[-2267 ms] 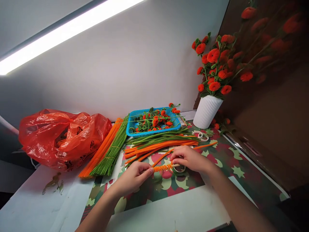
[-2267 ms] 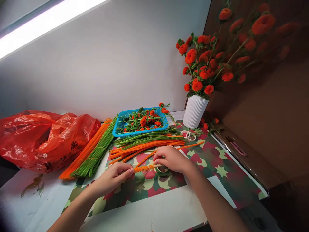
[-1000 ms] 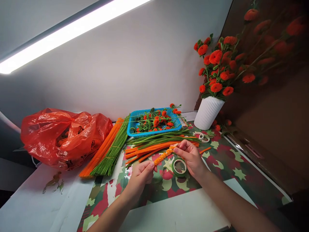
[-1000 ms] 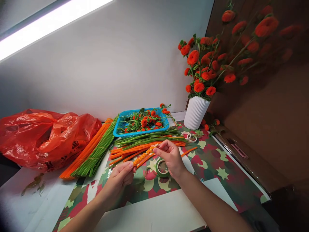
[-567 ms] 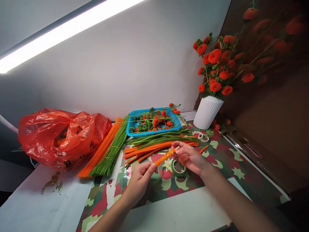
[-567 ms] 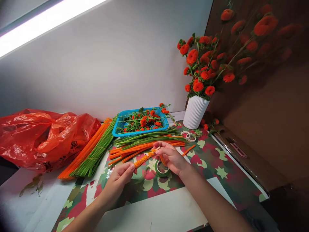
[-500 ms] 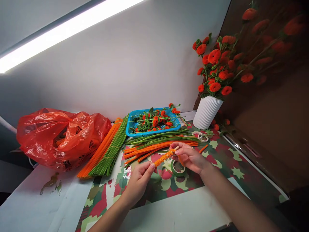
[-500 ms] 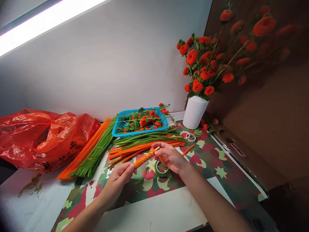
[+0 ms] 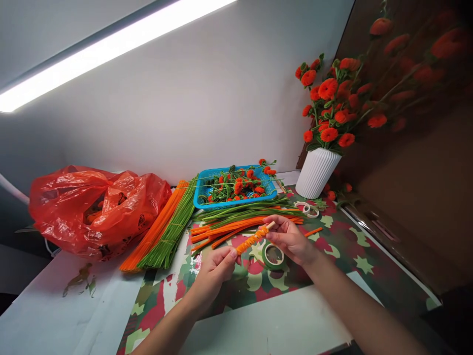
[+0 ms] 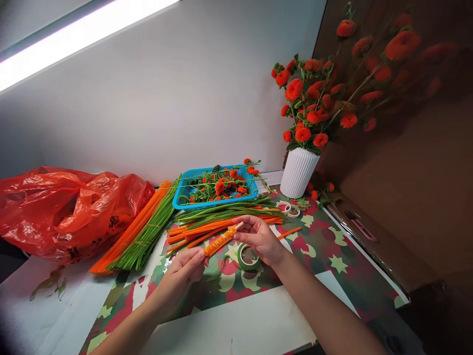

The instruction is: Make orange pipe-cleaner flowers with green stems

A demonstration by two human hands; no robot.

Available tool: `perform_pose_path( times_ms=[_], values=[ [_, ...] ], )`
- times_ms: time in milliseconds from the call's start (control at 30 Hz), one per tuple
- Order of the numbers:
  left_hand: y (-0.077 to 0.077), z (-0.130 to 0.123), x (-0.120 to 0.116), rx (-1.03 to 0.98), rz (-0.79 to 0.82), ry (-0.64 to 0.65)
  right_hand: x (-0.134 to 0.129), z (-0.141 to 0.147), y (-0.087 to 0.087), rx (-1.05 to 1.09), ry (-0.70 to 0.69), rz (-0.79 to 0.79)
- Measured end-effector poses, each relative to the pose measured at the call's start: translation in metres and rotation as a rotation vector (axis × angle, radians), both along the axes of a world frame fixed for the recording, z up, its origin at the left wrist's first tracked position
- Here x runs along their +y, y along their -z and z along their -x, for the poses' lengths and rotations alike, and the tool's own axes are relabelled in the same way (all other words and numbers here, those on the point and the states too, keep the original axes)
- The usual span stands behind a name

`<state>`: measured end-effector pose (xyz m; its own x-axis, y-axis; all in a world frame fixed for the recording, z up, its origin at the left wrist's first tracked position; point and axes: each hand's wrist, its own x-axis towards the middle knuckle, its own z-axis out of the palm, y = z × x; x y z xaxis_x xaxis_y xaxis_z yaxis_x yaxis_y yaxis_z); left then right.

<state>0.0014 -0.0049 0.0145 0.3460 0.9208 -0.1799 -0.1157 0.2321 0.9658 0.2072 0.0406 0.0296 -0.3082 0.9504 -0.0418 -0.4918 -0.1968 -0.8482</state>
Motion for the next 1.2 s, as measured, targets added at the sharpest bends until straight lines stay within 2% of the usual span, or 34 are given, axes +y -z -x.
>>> perform_pose_path(
  times_ms=[267,467,567,733,967,1200],
  values=[
    [-0.002,0.000,0.002,-0.245,0.218,0.131,0.000,0.002,0.005,0.065,-0.018,-0.079],
    [0.007,0.001,0.002,-0.375,0.339,0.247,0.001,-0.005,0.004,0.056,-0.141,-0.001],
    [0.009,0.001,0.002,-0.403,0.359,0.255,0.001,-0.008,0.000,0.025,-0.191,0.020],
    [0.008,-0.001,0.002,-0.434,0.338,0.245,-0.006,-0.001,-0.006,-0.039,-0.230,-0.033],
    [0.008,-0.004,0.000,-0.464,0.313,0.252,-0.013,0.016,0.000,-0.047,-0.251,-0.084],
    [0.002,-0.006,-0.004,-0.496,0.356,0.284,-0.018,0.018,-0.002,-0.119,-0.282,-0.225]
  ],
)
